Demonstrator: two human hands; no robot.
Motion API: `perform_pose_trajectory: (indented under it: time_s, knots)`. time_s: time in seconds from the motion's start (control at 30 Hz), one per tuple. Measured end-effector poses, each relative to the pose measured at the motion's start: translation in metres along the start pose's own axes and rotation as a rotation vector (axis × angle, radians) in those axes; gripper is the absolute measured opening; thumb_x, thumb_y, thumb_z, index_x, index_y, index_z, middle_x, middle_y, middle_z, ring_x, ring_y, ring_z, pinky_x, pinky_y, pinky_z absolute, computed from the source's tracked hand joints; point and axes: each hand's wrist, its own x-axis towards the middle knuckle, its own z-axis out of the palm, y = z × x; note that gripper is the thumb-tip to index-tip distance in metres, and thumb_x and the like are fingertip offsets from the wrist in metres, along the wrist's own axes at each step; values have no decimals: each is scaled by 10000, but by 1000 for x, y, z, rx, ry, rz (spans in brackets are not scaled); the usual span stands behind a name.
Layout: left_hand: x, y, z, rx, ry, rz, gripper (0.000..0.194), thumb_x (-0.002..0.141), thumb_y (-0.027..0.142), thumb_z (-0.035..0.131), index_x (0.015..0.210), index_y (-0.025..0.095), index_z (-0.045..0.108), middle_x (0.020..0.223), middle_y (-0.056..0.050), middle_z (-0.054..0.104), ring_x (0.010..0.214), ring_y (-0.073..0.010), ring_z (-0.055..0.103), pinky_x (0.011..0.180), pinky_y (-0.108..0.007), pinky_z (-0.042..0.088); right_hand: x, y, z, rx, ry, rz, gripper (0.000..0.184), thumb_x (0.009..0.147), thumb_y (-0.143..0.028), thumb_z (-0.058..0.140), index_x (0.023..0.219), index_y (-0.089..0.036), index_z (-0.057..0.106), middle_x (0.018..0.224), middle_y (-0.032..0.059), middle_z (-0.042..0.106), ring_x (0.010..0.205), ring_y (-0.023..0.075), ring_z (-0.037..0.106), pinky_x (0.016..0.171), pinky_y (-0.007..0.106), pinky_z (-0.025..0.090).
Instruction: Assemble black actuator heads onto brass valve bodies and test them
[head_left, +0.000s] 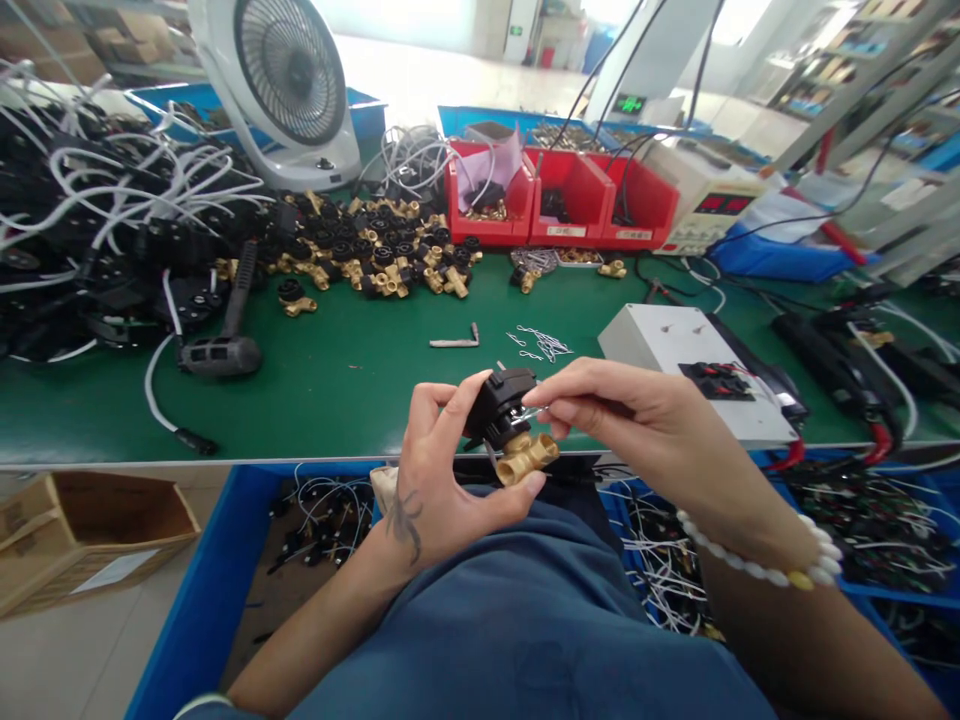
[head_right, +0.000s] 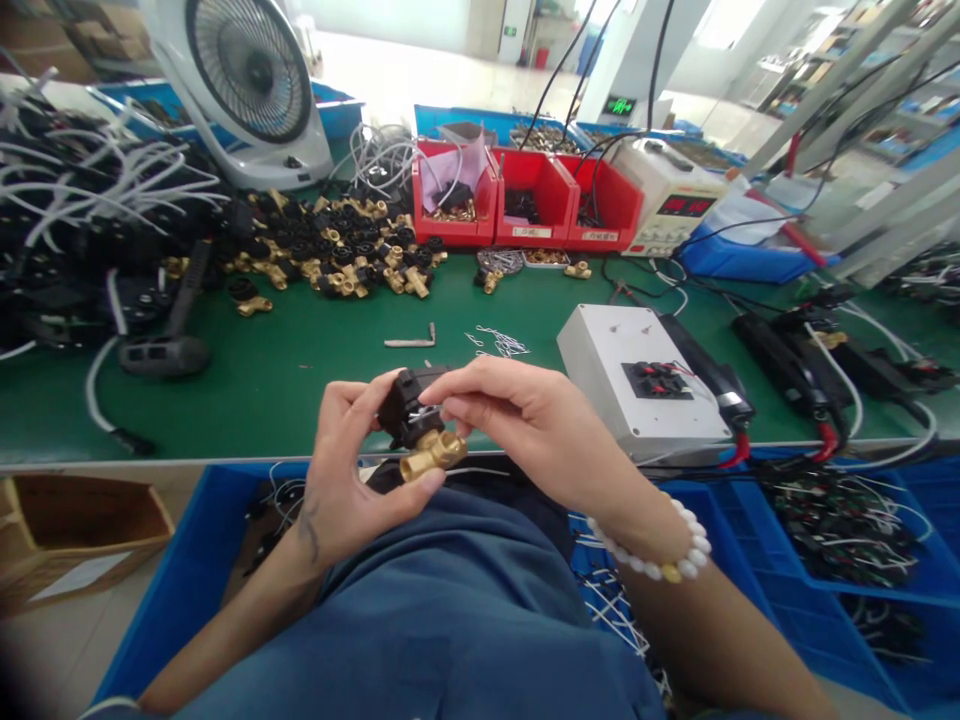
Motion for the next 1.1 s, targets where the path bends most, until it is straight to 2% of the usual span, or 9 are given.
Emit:
perform_pose_trajectory:
  time_s: [0.07, 0.13, 0.3, 0.4, 0.6, 0.77, 0.93, 1.0, 1.1]
  knots:
    - [0, 1, 0, 1, -5, 3, 711, 785, 405, 725, 1410, 179, 474, 1092, -64, 498, 976, -189, 538, 838, -326, 571, -2, -1, 0, -55, 30, -20, 131, 950, -296, 658, 1013, -247, 763, 895, 14, 709, 776, 151, 656, 723, 270, 546]
    - [0, 2, 0, 5, -12, -1, 719, 776, 401, 732, 1411, 185, 473, 1097, -63, 498, 978, -193, 538, 843, -334, 565, -3, -2, 0, -133, 58, -55, 101, 961, -282, 649, 994, -239, 734, 872, 1, 703, 760, 145, 652, 737, 268, 546]
    - [1, 4, -1, 6, -24, 10, 719, 773, 405, 728, 1405, 170, 478, 1111, -68, 502, 1000, -200, 533, 870, -353, 558, -2, -10, 0, -466, 24, -308, 90, 967, -123, 612, 952, -169, 688, 919, 1, 689, 838, 97, 643, 781, 192, 502]
    - [1, 5, -2, 4, -41, 13, 710, 781, 406, 719, 1399, 147, 482, 1128, -76, 500, 1027, -199, 531, 889, -343, 555, -1, -13, 2, -555, 24, -398, 103, 968, -77, 593, 961, -135, 678, 938, 14, 679, 852, 73, 632, 778, 153, 485]
    - [1, 6, -3, -8, -68, 6, 704, 779, 390, 724, 1392, 140, 488, 1134, -77, 499, 1036, -195, 533, 905, -336, 554, -1, -15, 1, -619, -42, -442, 117, 965, -48, 570, 945, -120, 659, 926, 23, 658, 832, 75, 621, 752, 151, 475]
    - [1, 6, -2, -27, -84, 1, 712, 773, 378, 737, 1405, 174, 480, 1141, -73, 503, 1046, -201, 541, 921, -345, 550, -2, -16, 3, -742, -86, -488, 165, 983, -53, 508, 953, -130, 652, 961, 49, 655, 826, 124, 610, 704, 217, 462]
    - [0, -8, 4, -40, -99, -44, 704, 766, 385, 748, 1394, 188, 498, 1118, -72, 507, 1011, -202, 557, 883, -349, 570, 4, -2, 10, -671, -84, -468, 159, 990, -67, 512, 953, -126, 655, 981, 51, 666, 884, 126, 624, 766, 208, 485]
    - [-1, -18, 10, -79, -104, -90, 703, 764, 389, 752, 1393, 195, 506, 1111, -69, 511, 997, -200, 569, 853, -342, 581, 9, 13, 6, -599, -71, -399, 130, 988, -130, 569, 1077, -135, 664, 996, 40, 669, 874, 119, 635, 781, 204, 506]
    - [-1, -34, 22, -154, -97, -173, 714, 757, 396, 762, 1392, 179, 517, 1128, -73, 511, 1010, -202, 583, 861, -348, 587, 11, 49, -8, -619, 106, -185, 367, 986, -285, 615, 1333, -170, 589, 1025, 52, 661, 873, 156, 644, 801, 267, 546]
